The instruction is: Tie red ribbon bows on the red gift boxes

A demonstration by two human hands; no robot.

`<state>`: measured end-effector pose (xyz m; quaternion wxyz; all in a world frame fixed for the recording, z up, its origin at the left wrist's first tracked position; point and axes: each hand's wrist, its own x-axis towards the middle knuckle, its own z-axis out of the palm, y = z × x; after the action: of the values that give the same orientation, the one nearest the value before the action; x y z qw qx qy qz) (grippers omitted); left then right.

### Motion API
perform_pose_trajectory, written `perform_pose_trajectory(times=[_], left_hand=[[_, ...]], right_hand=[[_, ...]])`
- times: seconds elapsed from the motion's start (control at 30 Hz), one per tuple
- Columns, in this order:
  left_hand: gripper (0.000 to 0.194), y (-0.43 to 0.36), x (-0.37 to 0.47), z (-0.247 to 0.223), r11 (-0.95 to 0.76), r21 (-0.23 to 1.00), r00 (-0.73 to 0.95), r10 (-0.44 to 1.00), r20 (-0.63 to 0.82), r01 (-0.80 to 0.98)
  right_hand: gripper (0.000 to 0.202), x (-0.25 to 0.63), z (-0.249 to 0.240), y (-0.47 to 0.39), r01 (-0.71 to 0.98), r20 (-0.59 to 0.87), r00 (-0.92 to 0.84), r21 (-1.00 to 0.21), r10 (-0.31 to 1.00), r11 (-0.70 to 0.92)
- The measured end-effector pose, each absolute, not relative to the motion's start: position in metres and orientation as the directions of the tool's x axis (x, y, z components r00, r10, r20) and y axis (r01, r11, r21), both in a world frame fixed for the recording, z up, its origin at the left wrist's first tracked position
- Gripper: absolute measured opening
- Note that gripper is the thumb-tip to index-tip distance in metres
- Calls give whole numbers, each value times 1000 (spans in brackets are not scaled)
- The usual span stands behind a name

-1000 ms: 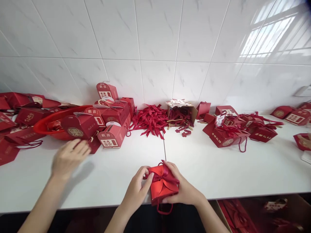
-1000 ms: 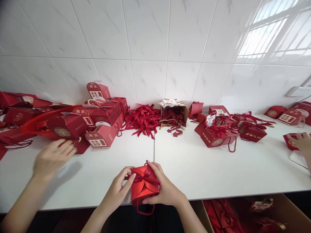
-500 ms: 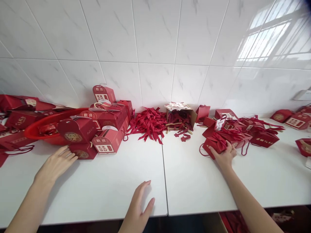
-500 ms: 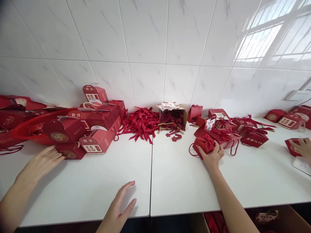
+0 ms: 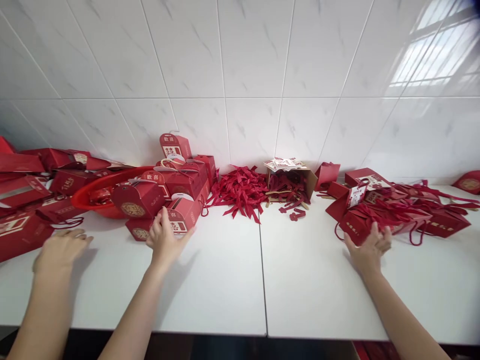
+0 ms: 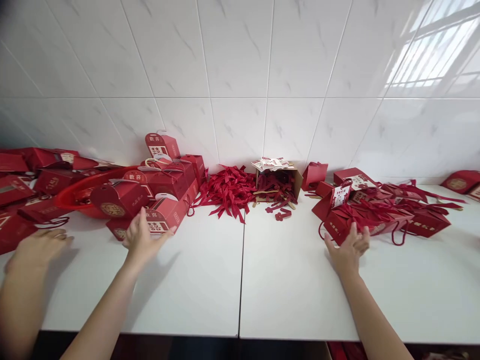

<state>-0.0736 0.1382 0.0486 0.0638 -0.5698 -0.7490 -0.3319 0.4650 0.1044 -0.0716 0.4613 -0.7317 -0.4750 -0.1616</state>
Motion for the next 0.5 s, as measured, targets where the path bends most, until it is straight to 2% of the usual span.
perform_pose_trajectory(times=[0.1,0.17,0.27,0.37,0.43,0.5], left_hand=[[102,170,-74,56,258,435,-446,794,413,863],[93,181,-77,53,296,433,-479,775,412,851],[81,181,-81,43,249,431,-450,762,466,867],[78,161,-74,37,45,437,-282,822,494,898],[71,141,-59,37,-164,452,-89,869,487,877],[66,117,-37,42,-361,519,140,899,416,775]], right_hand=[[86,453,-71,100,919,723,369,-378,584,-113],[78,445,-71,97,944,739,311,-312,598,-105],[70,435,-69,96,964,759,245,-257,603,-68],[68,424,-66,96,972,762,193,-233,618,-15],[67,417,-65,95,973,741,146,-228,655,42],[65,408,-63,92,966,706,92,-235,703,109]])
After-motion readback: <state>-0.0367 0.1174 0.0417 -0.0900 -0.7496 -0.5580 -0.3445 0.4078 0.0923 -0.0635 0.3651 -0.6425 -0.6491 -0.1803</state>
